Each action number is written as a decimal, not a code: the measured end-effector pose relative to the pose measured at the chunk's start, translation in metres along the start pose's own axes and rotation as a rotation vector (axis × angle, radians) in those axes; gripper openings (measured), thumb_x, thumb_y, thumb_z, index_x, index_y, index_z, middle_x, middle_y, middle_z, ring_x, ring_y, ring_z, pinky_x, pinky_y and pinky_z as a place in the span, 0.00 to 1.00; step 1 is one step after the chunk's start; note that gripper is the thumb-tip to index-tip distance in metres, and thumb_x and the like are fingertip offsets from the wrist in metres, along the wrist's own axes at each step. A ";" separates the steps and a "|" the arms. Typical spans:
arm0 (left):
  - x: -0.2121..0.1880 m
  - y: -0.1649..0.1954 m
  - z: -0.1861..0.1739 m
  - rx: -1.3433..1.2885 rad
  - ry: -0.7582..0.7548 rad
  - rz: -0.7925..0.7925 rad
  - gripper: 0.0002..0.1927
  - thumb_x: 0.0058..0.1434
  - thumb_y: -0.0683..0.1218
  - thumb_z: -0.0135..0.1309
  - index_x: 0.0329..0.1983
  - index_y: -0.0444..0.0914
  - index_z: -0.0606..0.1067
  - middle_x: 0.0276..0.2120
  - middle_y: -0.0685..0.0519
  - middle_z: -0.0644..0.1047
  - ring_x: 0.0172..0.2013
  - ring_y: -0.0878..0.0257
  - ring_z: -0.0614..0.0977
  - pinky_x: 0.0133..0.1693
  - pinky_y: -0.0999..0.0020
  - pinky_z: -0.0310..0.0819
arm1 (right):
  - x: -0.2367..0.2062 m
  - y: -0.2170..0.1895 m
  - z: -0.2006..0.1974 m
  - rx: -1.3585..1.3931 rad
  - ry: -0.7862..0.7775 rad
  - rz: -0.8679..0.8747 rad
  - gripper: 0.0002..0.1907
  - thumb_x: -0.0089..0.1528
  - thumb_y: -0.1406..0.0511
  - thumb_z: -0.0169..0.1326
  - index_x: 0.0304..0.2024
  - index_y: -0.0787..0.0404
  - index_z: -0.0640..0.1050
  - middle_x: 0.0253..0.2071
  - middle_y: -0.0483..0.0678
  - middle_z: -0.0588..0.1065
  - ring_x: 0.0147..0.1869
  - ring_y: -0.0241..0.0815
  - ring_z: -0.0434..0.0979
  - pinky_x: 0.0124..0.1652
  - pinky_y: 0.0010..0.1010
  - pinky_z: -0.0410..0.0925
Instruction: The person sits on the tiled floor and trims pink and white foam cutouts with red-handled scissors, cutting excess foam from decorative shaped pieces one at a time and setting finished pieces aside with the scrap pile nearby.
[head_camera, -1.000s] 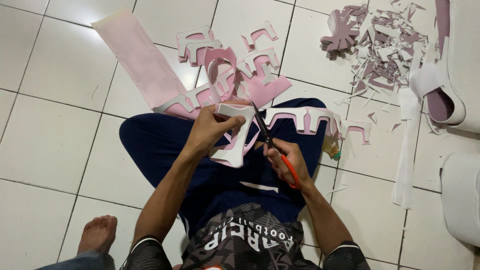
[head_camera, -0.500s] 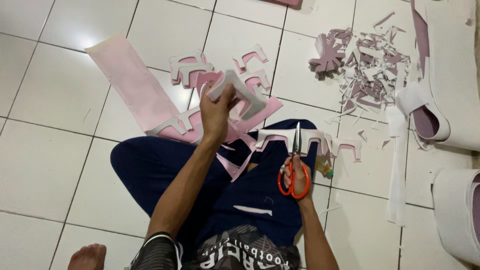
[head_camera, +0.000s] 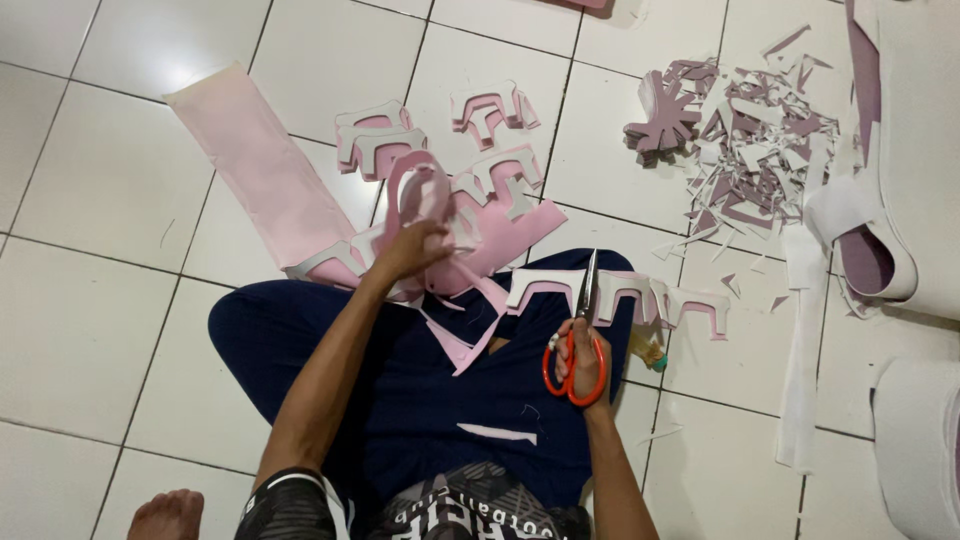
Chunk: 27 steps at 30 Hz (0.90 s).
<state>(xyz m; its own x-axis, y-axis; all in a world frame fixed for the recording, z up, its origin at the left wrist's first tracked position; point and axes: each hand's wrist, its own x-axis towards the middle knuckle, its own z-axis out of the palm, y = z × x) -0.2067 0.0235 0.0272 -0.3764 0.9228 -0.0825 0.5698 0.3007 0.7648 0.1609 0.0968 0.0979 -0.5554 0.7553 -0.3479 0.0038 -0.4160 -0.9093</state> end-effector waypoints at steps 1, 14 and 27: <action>-0.020 -0.012 0.003 0.151 0.045 0.041 0.28 0.51 0.53 0.66 0.51 0.32 0.78 0.57 0.35 0.73 0.54 0.38 0.75 0.53 0.51 0.70 | 0.001 0.000 0.000 -0.003 0.000 0.007 0.26 0.70 0.47 0.43 0.37 0.64 0.71 0.20 0.42 0.64 0.17 0.29 0.61 0.16 0.23 0.58; -0.103 0.098 0.014 0.122 0.649 0.124 0.16 0.63 0.38 0.57 0.54 0.31 0.74 0.59 0.32 0.72 0.60 0.38 0.75 0.59 0.52 0.72 | -0.005 -0.005 0.009 -0.037 0.026 -0.074 0.24 0.71 0.49 0.43 0.37 0.63 0.71 0.21 0.42 0.64 0.17 0.30 0.61 0.17 0.23 0.58; -0.036 0.196 0.173 -1.318 -0.072 -0.434 0.20 0.69 0.54 0.57 0.35 0.31 0.77 0.23 0.60 0.69 0.25 0.72 0.70 0.32 0.75 0.68 | -0.013 0.032 -0.022 0.300 0.159 -0.175 0.25 0.72 0.46 0.39 0.41 0.61 0.70 0.21 0.42 0.63 0.16 0.31 0.61 0.16 0.24 0.58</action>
<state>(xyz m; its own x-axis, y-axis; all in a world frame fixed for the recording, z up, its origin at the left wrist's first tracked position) 0.0450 0.0912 0.0692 -0.2831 0.8376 -0.4672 -0.6987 0.1537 0.6987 0.1861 0.0845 0.0681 -0.3904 0.8872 -0.2459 -0.3359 -0.3859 -0.8592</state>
